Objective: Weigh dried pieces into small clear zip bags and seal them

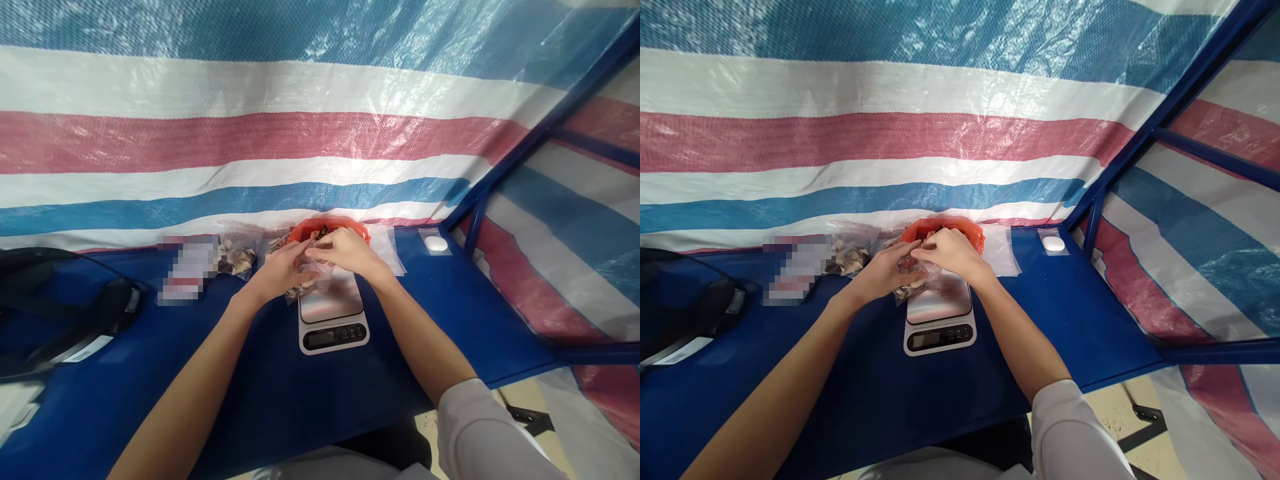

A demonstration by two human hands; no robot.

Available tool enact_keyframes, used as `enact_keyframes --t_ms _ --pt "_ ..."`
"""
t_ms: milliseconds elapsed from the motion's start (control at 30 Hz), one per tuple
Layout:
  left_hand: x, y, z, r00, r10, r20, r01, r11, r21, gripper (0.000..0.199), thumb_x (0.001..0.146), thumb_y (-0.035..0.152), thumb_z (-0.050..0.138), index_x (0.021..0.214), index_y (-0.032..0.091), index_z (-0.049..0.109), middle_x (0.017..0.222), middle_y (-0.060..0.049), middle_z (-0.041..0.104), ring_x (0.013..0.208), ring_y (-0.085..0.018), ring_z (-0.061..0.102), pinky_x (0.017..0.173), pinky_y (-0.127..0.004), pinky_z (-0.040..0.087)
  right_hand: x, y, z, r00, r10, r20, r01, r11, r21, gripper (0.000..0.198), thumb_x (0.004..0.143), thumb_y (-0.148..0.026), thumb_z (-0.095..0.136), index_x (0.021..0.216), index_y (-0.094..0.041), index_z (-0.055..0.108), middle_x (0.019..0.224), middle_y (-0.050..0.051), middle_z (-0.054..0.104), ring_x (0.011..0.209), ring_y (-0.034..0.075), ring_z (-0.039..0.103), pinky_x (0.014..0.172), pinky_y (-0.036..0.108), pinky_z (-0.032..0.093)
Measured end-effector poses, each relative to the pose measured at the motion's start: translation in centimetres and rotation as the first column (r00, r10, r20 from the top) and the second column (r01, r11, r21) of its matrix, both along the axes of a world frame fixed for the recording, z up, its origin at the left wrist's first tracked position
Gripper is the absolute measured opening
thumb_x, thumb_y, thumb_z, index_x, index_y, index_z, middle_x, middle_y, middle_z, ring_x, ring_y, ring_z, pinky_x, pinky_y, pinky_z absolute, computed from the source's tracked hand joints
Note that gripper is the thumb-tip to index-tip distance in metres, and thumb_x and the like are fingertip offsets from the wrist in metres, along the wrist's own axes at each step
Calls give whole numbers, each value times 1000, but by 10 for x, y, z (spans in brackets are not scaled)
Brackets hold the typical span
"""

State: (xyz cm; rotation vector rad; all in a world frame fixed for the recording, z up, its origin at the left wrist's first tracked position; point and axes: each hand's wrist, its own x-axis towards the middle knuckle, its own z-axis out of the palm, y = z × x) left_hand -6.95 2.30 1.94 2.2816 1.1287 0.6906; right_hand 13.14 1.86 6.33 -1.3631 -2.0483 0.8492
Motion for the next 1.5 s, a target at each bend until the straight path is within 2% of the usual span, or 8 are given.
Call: enact_keyframes --t_ms 200,333,467,567,833,1033,1267,1500 --pt "0 -3 9 998 38 -44 -38 999 -2 68 78 48 73 138 18 60 106 -8 69 95 -27 65 88 -39 51 9 9 -8 943 52 -329 -123 972 -199 13 80 -29 69 77 -18 76 76 1 71 65 13 62 61 25 52" --pt "-6 -6 22 993 31 -116 -43 994 -104 58 80 56 70 125 20 67 88 -2 68 77 -22 62 71 -32 47 22 12 -3 885 143 -442 -235 959 -158 15 77 -31 77 82 -17 77 79 1 74 66 13 63 64 25 52" --pt "-17 -5 30 981 47 -190 -81 982 -171 59 77 64 69 117 21 69 85 0 70 73 -21 62 66 -30 43 35 15 -2 819 160 -552 -272 954 -128 20 76 -35 80 86 -17 78 82 3 76 66 13 65 61 26 52" --pt "-24 -3 33 977 54 -206 -97 973 -208 54 78 66 68 109 22 71 85 0 72 73 -21 63 64 -29 42 42 19 -5 803 120 -584 -255 955 -154 23 75 -37 82 88 -18 79 81 3 76 67 14 67 62 27 54" --pt "-31 10 38 977 212 -26 -212 945 -251 53 72 62 74 105 21 71 89 -2 73 74 -19 63 64 -27 47 47 37 -15 722 -53 -690 -170 953 -251 31 66 -37 89 90 -20 80 83 2 78 70 15 72 69 30 62" --pt "-26 27 63 957 224 -183 -250 959 -135 39 73 57 70 89 21 69 74 -1 68 64 -18 59 57 -28 41 47 58 -22 637 -222 -738 7 959 -283 37 67 -41 87 96 -20 79 90 5 79 82 18 75 76 33 63" --pt "-10 41 91 941 160 -297 -209 967 -143 35 75 55 68 93 25 71 73 -1 71 63 -21 62 59 -29 45 47 64 -32 660 -209 -721 44 970 -240 40 69 -49 83 98 -21 78 87 5 78 82 20 73 71 32 62" --pt "-15 64 78 943 239 -232 -263 961 -80 49 72 57 73 107 23 70 70 0 68 60 -19 59 55 -28 43 50 66 -41 682 -220 -698 38 963 -266 29 71 -46 79 80 -18 77 77 2 73 58 12 59 62 29 56"
